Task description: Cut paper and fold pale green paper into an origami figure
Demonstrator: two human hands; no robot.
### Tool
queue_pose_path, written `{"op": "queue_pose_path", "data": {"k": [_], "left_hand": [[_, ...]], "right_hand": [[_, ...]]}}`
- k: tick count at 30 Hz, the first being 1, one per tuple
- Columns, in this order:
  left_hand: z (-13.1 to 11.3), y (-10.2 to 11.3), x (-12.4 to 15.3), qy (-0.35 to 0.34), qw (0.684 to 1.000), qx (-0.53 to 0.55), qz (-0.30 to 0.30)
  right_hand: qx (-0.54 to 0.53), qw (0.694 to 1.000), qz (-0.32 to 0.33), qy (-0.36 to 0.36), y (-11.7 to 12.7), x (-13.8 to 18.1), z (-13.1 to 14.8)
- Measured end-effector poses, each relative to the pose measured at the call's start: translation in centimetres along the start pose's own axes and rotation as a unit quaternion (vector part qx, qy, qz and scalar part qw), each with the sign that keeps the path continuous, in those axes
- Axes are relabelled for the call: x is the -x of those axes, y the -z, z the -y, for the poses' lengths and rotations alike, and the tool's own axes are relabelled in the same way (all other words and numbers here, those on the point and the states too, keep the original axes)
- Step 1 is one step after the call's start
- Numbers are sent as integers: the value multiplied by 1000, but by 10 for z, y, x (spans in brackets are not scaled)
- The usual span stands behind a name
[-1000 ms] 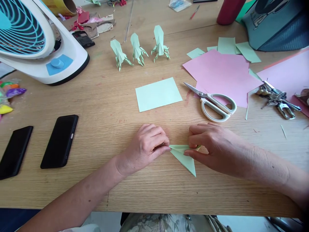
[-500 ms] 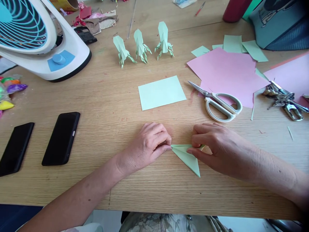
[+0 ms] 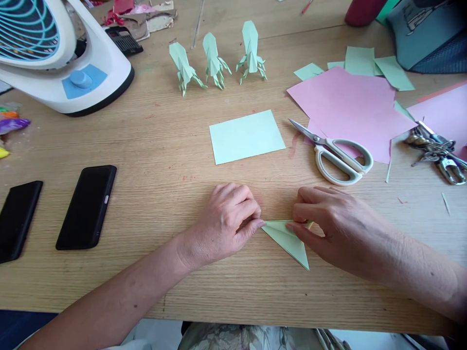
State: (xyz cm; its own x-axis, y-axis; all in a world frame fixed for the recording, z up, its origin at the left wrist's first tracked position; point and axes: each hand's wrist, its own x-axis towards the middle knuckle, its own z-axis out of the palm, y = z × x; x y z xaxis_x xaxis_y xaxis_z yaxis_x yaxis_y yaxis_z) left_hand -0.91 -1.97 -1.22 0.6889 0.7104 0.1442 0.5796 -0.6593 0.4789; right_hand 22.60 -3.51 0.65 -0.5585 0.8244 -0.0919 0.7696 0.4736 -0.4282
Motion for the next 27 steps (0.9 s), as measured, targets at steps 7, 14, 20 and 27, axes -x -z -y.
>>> {"op": "queue_pose_path", "data": {"k": [7,14,20,27], "left_hand": [[-1,0,0,12,1000,-1,6],[-2,1,-1,20,1000,17,14],[-1,1,-1,29,999,34,18],[-2,2,-1,42,998,52,17]], "right_hand": [[15,1000,-6,6,-2,0,0],[26,1000,-8,4,-3,0,0],[34,999,-13,7,-4,0,0],[49,999,-17,4,-4,0,1]]}}
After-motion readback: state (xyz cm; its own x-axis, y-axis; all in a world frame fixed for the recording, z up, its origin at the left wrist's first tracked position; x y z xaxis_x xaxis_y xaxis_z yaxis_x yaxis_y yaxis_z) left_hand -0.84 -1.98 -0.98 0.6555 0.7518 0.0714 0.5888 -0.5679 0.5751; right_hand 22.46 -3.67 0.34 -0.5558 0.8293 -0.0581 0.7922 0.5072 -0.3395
